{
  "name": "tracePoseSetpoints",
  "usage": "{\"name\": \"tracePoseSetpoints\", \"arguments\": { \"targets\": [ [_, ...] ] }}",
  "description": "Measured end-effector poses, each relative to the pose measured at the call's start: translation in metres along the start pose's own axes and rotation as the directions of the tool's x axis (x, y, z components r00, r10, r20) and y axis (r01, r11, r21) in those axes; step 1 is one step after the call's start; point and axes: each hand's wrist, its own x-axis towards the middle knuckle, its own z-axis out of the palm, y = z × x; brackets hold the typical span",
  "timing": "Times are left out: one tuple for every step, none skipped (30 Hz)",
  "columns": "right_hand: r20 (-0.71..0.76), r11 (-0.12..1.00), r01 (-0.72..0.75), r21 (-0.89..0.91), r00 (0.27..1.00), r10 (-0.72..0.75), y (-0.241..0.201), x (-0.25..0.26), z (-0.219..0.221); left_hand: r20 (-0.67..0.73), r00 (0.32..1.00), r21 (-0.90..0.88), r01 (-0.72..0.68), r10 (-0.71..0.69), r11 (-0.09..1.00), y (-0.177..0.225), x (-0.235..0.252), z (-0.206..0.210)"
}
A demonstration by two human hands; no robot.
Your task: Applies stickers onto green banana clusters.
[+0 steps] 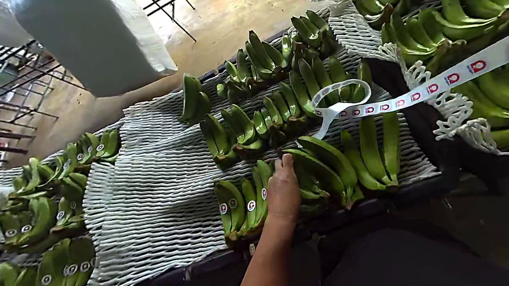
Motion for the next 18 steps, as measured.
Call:
{"name": "tracePoseSetpoints", "arguments": {
  "targets": [
    [0.030, 0.997, -0.035, -0.068, 0.999, 0.037, 0.001, -0.003, 0.007, -0.069, 0.997, 0.011, -0.021, 0.022, 1.000, -0.001, 0.000, -0.001],
    [0.056, 0.992, -0.051, -0.117, 0.997, 0.058, 0.003, -0.006, 0.013, -0.117, 0.993, 0.007, -0.032, 0.033, 0.999, -0.002, -0.001, -0.005],
    [0.083, 0.988, -0.053, -0.143, 0.994, 0.065, 0.005, -0.008, 0.017, -0.145, 0.989, -0.036, -0.047, 0.041, 0.998, -0.004, -0.002, -0.009],
    [0.111, 0.989, -0.043, -0.141, 0.992, 0.059, 0.007, -0.009, 0.019, -0.144, 0.989, -0.106, -0.057, 0.041, 0.993, -0.006, -0.002, -0.013],
    [0.128, 0.992, -0.031, -0.120, 0.991, 0.046, 0.008, -0.011, 0.021, -0.098, 0.995, -0.192, -0.052, 0.034, 0.980, -0.006, -0.001, -0.017],
    [0.138, 0.996, -0.025, -0.089, 0.990, 0.037, 0.009, -0.013, 0.023, 0.002, 1.000, -0.269, -0.014, 0.016, 0.963, -0.005, 0.000, -0.021],
    [0.150, 0.998, -0.026, -0.058, 0.988, 0.035, 0.010, -0.016, 0.026, 0.121, 0.993, -0.314, 0.037, 0.002, 0.949, -0.004, 0.002, -0.023],
    [0.169, 0.999, -0.031, -0.036, 0.985, 0.036, 0.011, -0.020, 0.029, 0.210, 0.977, -0.305, 0.091, -0.027, 0.948, -0.001, 0.005, -0.022],
    [0.198, 0.999, -0.033, -0.024, 0.979, 0.037, 0.011, -0.024, 0.033, 0.251, 0.966, -0.260, 0.132, -0.065, 0.957, 0.001, 0.009, -0.018],
    [0.228, 0.999, -0.043, -0.022, 0.973, 0.047, 0.010, -0.029, 0.036, 0.260, 0.960, -0.204, 0.157, -0.101, 0.966, 0.003, 0.013, -0.014],
    [0.250, 0.998, -0.056, -0.024, 0.966, 0.061, 0.009, -0.034, 0.039, 0.255, 0.958, -0.150, 0.169, -0.127, 0.974, 0.006, 0.017, -0.012],
    [0.269, 0.997, -0.077, -0.025, 0.960, 0.081, 0.009, -0.038, 0.041, 0.244, 0.959, -0.104, 0.174, -0.144, 0.979, 0.009, 0.020, -0.009],
    [0.282, 0.995, -0.098, -0.029, 0.954, 0.103, 0.009, -0.042, 0.042, 0.231, 0.960, -0.060, 0.173, -0.155, 0.983, 0.012, 0.023, -0.007],
    [0.288, 0.992, -0.119, -0.032, 0.950, 0.123, 0.009, -0.045, 0.042, 0.214, 0.964, -0.015, 0.166, -0.159, 0.986, 0.015, 0.024, -0.006],
    [0.290, 0.990, -0.138, -0.036, 0.946, 0.143, 0.010, -0.048, 0.042, 0.197, 0.968, 0.031, 0.154, -0.157, 0.988, 0.018, 0.023, -0.004],
    [0.289, 0.987, -0.154, -0.036, 0.944, 0.158, 0.011, -0.050, 0.042, 0.179, 0.973, 0.072, 0.136, -0.147, 0.988, 0.020, 0.022, -0.002],
    [0.290, 0.985, -0.166, -0.038, 0.942, 0.170, 0.013, -0.053, 0.044, 0.151, 0.980, 0.105, 0.114, -0.129, 0.988, 0.021, 0.020, 0.000],
    [0.301, 0.984, -0.172, -0.045, 0.937, 0.178, 0.015, -0.056, 0.045, 0.116, 0.988, 0.135, 0.090, -0.106, 0.987, 0.023, 0.019, 0.001]
  ]
}}
